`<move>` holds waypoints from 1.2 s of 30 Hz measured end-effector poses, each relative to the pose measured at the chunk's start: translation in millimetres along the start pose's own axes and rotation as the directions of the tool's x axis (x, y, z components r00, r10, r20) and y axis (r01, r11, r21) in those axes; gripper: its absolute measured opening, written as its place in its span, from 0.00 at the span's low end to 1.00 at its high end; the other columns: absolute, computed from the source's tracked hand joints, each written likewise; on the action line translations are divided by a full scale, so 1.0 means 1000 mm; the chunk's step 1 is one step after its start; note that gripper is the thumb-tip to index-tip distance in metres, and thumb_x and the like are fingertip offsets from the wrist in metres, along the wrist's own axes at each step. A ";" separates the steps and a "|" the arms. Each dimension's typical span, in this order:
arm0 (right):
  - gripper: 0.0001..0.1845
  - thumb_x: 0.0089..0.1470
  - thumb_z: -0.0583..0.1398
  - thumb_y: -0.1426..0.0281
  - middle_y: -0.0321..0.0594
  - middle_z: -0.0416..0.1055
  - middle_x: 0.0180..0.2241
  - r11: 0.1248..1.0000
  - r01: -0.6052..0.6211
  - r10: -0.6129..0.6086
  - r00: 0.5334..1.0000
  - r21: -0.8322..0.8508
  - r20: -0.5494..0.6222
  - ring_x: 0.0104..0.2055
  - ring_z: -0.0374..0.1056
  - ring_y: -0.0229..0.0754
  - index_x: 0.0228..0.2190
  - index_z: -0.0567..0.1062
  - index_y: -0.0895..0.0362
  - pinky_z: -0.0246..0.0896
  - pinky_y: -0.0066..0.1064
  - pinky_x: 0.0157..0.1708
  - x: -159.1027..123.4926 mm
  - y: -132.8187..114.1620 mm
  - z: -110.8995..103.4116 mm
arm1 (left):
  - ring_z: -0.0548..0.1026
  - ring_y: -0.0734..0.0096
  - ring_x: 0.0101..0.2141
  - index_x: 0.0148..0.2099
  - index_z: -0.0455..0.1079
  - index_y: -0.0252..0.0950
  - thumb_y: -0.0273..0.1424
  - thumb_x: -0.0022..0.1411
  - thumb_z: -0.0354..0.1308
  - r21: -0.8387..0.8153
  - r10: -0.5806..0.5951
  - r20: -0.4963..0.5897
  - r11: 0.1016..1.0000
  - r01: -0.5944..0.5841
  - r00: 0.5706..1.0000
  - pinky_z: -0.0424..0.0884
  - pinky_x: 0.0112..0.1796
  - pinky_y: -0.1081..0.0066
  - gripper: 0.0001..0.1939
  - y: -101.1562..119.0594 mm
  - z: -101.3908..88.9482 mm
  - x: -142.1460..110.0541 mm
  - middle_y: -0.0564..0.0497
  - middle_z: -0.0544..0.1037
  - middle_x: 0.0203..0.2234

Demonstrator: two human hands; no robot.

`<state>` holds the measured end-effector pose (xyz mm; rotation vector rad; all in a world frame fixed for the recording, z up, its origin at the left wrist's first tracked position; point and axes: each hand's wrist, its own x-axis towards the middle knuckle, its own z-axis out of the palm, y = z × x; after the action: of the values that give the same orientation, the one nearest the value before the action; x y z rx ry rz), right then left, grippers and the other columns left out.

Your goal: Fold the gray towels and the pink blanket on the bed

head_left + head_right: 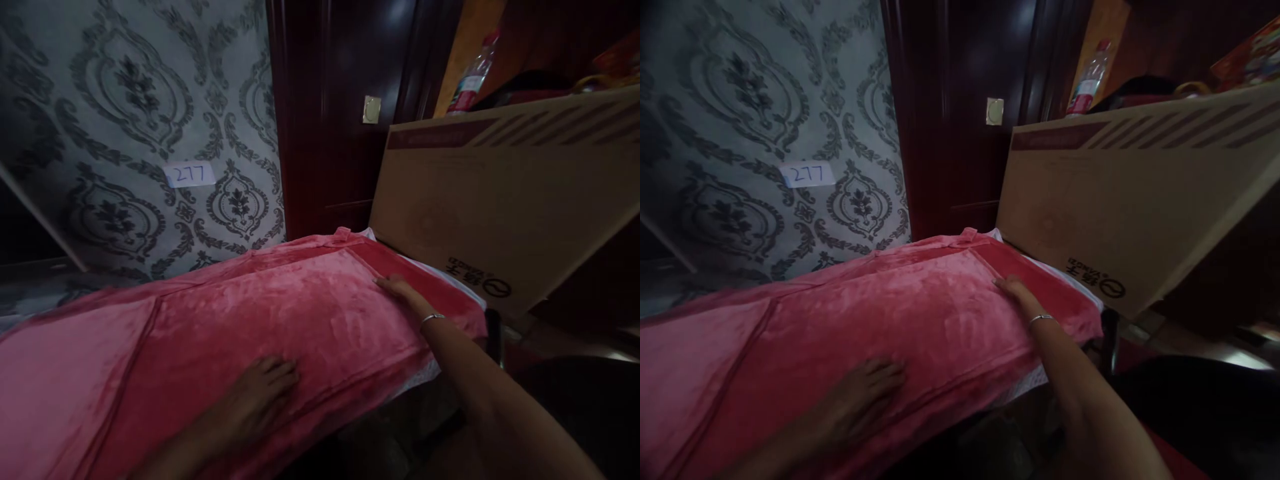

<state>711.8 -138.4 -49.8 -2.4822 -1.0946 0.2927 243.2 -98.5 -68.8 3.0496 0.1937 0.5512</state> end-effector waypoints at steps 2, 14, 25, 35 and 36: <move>0.19 0.63 0.58 0.60 0.56 0.76 0.45 0.999 -0.006 0.005 1.000 -0.034 -0.020 0.43 0.74 0.50 0.43 0.79 0.63 0.66 0.32 0.39 -0.002 -0.002 0.008 | 0.71 0.66 0.58 0.65 0.65 0.50 0.32 0.72 0.48 -0.022 0.023 0.066 1.000 -0.022 0.998 0.68 0.60 0.60 0.22 -0.012 -0.006 0.008 0.52 0.74 0.59; 0.23 0.68 0.51 0.57 0.55 0.74 0.51 0.989 -0.055 0.024 0.976 -0.134 -0.217 0.54 0.70 0.51 0.54 0.72 0.58 0.62 0.35 0.49 -0.009 0.002 0.016 | 0.54 0.61 0.69 0.74 0.37 0.51 0.36 0.73 0.47 -0.002 0.076 0.180 0.997 -0.077 0.981 0.54 0.67 0.54 0.34 -0.016 0.012 0.037 0.52 0.51 0.71; 0.21 0.65 0.55 0.56 0.54 0.75 0.48 0.989 -0.089 0.073 0.989 -0.122 -0.129 0.50 0.72 0.51 0.45 0.77 0.60 0.62 0.33 0.43 -0.004 0.009 0.021 | 0.54 0.60 0.69 0.73 0.43 0.55 0.36 0.72 0.49 -0.058 0.086 0.149 0.995 -0.078 0.985 0.58 0.65 0.51 0.32 -0.022 0.017 0.033 0.55 0.52 0.71; 0.32 0.66 0.49 0.49 0.54 0.77 0.46 0.996 -0.084 0.082 0.995 -0.039 -0.047 0.44 0.74 0.50 0.43 0.79 0.61 0.63 0.32 0.38 0.045 -0.035 0.002 | 0.68 0.67 0.62 0.69 0.55 0.59 0.37 0.72 0.48 -0.072 -0.085 -0.090 0.994 0.078 0.992 0.67 0.61 0.62 0.26 -0.039 0.018 0.021 0.58 0.68 0.64; 0.32 0.66 0.49 0.49 0.54 0.77 0.47 0.996 -0.083 0.081 0.995 -0.037 -0.052 0.45 0.74 0.50 0.44 0.79 0.62 0.64 0.33 0.39 0.051 -0.041 0.004 | 0.69 0.67 0.61 0.68 0.58 0.58 0.36 0.72 0.46 -0.064 -0.173 -0.166 0.984 0.165 0.971 0.67 0.61 0.63 0.24 -0.051 0.017 0.018 0.58 0.70 0.62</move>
<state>718.0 -74.6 -36.0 -2.5592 -0.9885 0.2329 260.1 -45.8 -81.6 2.8991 0.4335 0.7919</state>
